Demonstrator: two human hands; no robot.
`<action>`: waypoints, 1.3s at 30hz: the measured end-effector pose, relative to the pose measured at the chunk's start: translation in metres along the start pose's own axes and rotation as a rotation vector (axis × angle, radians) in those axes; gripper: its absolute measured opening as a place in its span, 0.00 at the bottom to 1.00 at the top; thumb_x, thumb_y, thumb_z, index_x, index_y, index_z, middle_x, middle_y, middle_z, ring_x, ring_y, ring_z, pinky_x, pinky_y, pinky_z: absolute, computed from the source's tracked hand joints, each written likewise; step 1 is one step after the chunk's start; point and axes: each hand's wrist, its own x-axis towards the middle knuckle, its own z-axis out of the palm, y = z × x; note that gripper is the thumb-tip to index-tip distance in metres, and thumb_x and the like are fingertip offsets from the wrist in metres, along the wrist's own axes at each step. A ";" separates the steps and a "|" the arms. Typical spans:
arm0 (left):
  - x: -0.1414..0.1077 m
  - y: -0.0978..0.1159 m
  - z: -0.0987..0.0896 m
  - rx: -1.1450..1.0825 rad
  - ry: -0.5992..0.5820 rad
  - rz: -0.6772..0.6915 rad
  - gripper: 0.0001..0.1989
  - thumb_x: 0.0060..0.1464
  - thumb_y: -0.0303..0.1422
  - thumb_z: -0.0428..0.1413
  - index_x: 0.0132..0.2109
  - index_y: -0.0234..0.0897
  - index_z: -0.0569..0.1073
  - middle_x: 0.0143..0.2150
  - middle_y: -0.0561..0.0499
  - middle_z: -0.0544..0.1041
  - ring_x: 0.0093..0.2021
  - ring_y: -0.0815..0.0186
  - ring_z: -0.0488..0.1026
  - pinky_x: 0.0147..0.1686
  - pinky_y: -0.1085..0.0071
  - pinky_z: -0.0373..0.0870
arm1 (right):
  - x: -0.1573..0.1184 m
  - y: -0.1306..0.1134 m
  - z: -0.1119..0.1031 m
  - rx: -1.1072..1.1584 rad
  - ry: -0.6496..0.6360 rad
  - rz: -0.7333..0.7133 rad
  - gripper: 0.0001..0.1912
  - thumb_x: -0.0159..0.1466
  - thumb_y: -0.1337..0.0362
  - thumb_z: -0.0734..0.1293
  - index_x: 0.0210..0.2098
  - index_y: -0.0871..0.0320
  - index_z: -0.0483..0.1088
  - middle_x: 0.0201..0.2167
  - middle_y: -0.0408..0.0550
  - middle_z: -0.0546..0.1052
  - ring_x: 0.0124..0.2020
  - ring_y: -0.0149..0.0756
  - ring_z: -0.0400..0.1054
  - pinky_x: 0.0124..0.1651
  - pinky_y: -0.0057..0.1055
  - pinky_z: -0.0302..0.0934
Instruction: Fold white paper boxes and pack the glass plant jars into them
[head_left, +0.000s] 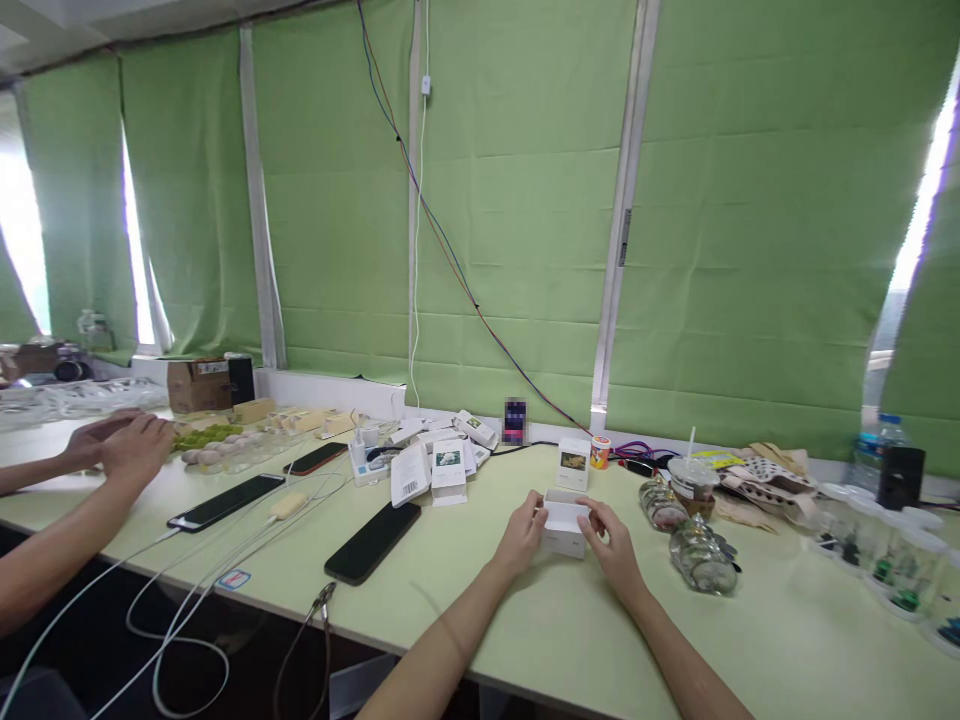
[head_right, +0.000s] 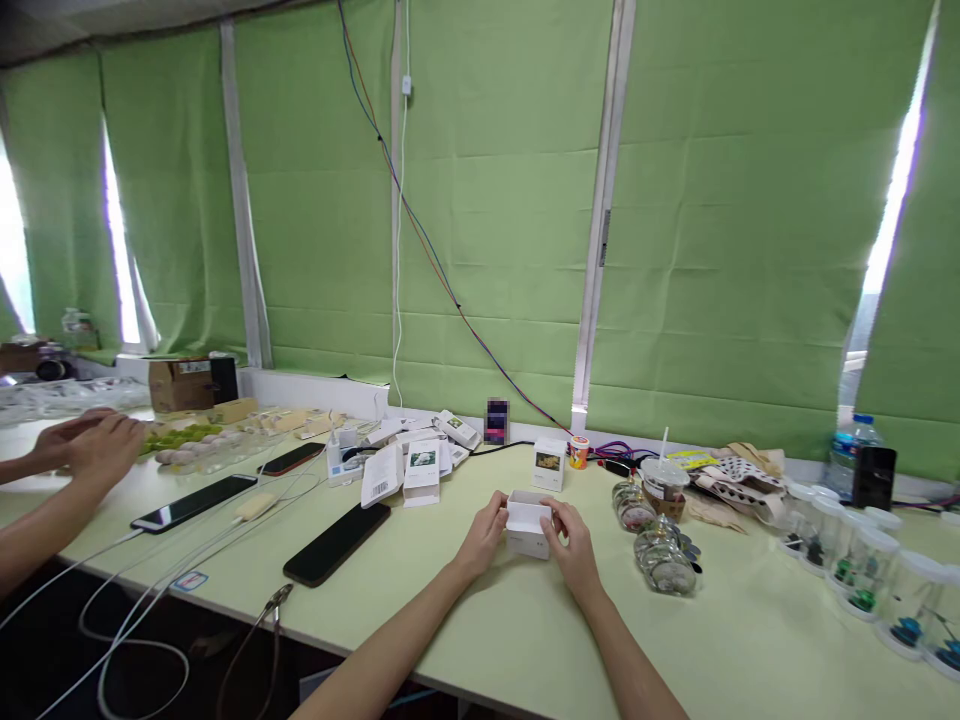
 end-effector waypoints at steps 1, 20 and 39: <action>0.001 -0.001 0.000 0.039 0.030 -0.022 0.19 0.61 0.49 0.38 0.38 0.39 0.63 0.33 0.51 0.70 0.32 0.64 0.66 0.33 0.71 0.62 | 0.000 -0.001 0.000 0.001 -0.012 -0.004 0.16 0.63 0.55 0.61 0.46 0.56 0.71 0.27 0.43 0.69 0.28 0.35 0.63 0.33 0.32 0.60; 0.001 0.000 0.002 0.222 0.060 -0.044 0.17 0.63 0.44 0.37 0.31 0.41 0.59 0.25 0.55 0.64 0.26 0.66 0.62 0.27 0.72 0.55 | -0.005 0.011 0.004 -0.046 -0.066 0.047 0.23 0.68 0.51 0.50 0.49 0.53 0.69 0.36 0.49 0.72 0.42 0.42 0.64 0.48 0.41 0.59; 0.001 -0.002 0.004 0.227 0.042 -0.029 0.17 0.63 0.43 0.39 0.31 0.40 0.61 0.26 0.56 0.66 0.27 0.67 0.62 0.27 0.73 0.56 | -0.006 0.002 0.007 0.048 -0.092 0.175 0.24 0.67 0.50 0.50 0.50 0.57 0.66 0.46 0.53 0.74 0.47 0.42 0.67 0.50 0.37 0.60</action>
